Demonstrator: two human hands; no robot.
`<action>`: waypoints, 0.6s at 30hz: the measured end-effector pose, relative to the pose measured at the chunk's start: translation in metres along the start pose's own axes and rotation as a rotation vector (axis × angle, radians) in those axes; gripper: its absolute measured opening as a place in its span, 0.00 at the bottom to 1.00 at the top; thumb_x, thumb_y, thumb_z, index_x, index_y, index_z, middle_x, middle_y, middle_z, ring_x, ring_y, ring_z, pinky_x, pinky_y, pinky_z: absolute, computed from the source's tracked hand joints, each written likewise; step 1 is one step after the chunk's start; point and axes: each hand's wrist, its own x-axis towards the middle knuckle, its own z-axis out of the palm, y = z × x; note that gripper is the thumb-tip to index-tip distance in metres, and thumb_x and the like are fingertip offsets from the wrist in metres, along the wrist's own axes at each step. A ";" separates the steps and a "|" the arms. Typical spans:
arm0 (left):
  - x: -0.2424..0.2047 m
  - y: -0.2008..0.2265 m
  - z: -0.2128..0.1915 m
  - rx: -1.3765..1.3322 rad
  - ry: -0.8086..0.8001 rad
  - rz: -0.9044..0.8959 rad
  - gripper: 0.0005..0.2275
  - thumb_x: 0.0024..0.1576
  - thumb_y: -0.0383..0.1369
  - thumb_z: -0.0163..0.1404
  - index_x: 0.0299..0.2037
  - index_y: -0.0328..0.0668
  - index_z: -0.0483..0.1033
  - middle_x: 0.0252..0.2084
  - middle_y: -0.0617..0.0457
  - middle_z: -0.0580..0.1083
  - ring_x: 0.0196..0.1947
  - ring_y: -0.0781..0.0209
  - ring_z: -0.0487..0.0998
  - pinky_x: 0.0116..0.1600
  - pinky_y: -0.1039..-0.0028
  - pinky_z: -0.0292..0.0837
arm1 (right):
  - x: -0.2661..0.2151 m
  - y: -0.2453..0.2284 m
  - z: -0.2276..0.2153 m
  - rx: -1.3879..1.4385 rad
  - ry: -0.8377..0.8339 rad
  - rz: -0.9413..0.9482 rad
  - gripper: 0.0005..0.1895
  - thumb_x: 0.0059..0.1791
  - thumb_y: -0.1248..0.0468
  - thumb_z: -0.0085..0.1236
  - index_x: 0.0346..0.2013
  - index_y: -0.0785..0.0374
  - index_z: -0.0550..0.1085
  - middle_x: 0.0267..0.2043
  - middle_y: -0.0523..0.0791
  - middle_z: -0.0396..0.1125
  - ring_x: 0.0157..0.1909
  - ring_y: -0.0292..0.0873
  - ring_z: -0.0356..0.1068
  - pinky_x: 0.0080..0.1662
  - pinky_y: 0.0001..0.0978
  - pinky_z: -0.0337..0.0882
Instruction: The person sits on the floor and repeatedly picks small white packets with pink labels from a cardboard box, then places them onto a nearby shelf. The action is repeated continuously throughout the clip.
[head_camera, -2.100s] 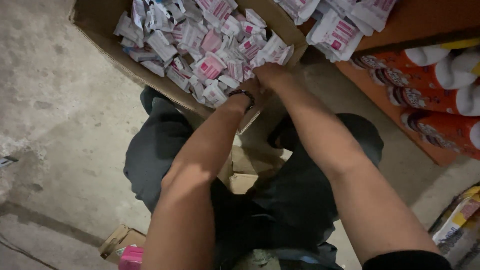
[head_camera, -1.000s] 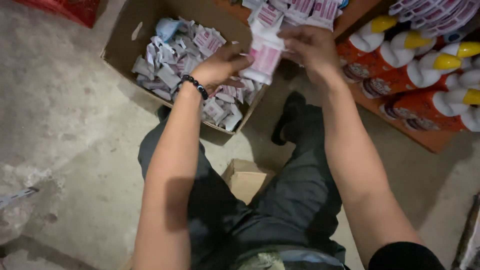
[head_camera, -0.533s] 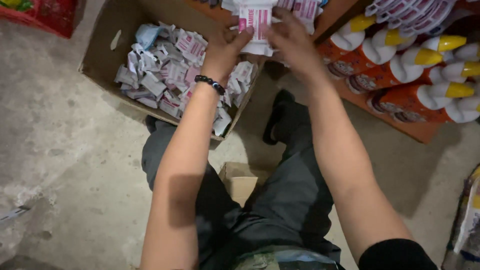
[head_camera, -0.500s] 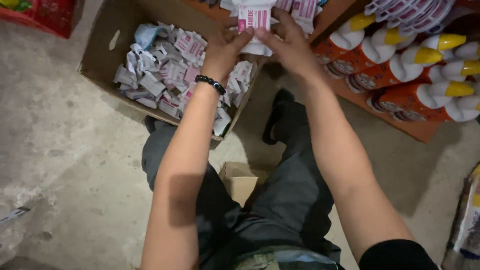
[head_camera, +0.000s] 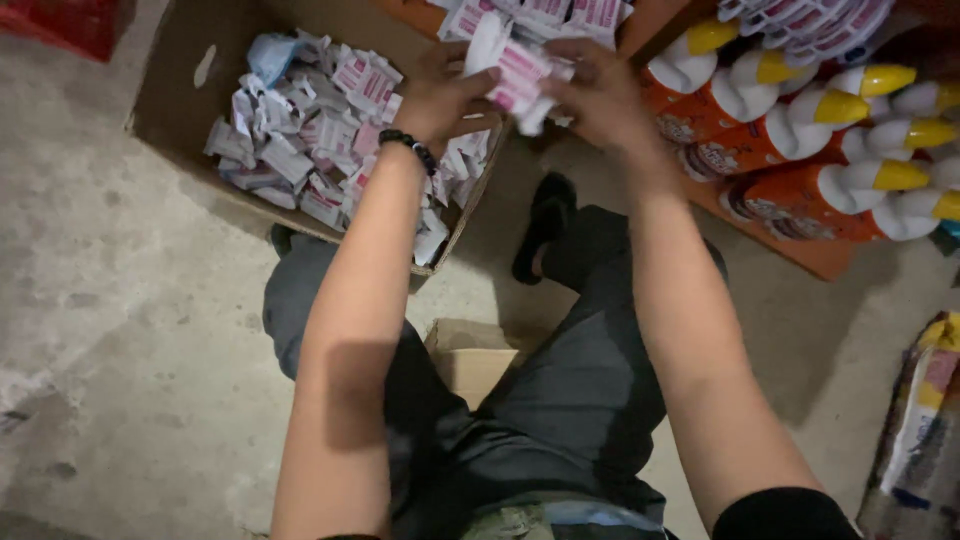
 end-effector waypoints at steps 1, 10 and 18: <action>0.000 -0.002 0.002 -0.099 -0.046 0.020 0.27 0.56 0.32 0.61 0.63 0.37 0.63 0.48 0.48 0.77 0.40 0.53 0.83 0.46 0.58 0.86 | 0.002 0.009 -0.006 0.095 0.067 -0.050 0.24 0.55 0.61 0.63 0.64 0.63 0.69 0.51 0.50 0.75 0.50 0.42 0.77 0.47 0.36 0.80; 0.009 -0.010 0.014 -0.304 -0.092 0.031 0.25 0.58 0.33 0.59 0.63 0.40 0.62 0.49 0.47 0.78 0.46 0.52 0.84 0.48 0.61 0.84 | -0.011 -0.011 -0.011 0.132 0.066 -0.063 0.23 0.58 0.63 0.58 0.67 0.63 0.66 0.46 0.50 0.75 0.42 0.42 0.75 0.38 0.34 0.73; -0.001 -0.004 0.009 -0.188 -0.047 0.179 0.30 0.55 0.33 0.63 0.66 0.38 0.63 0.47 0.49 0.79 0.40 0.60 0.81 0.38 0.71 0.76 | -0.023 -0.032 -0.011 0.088 0.098 -0.158 0.18 0.63 0.61 0.58 0.67 0.57 0.71 0.53 0.45 0.74 0.52 0.37 0.75 0.48 0.33 0.77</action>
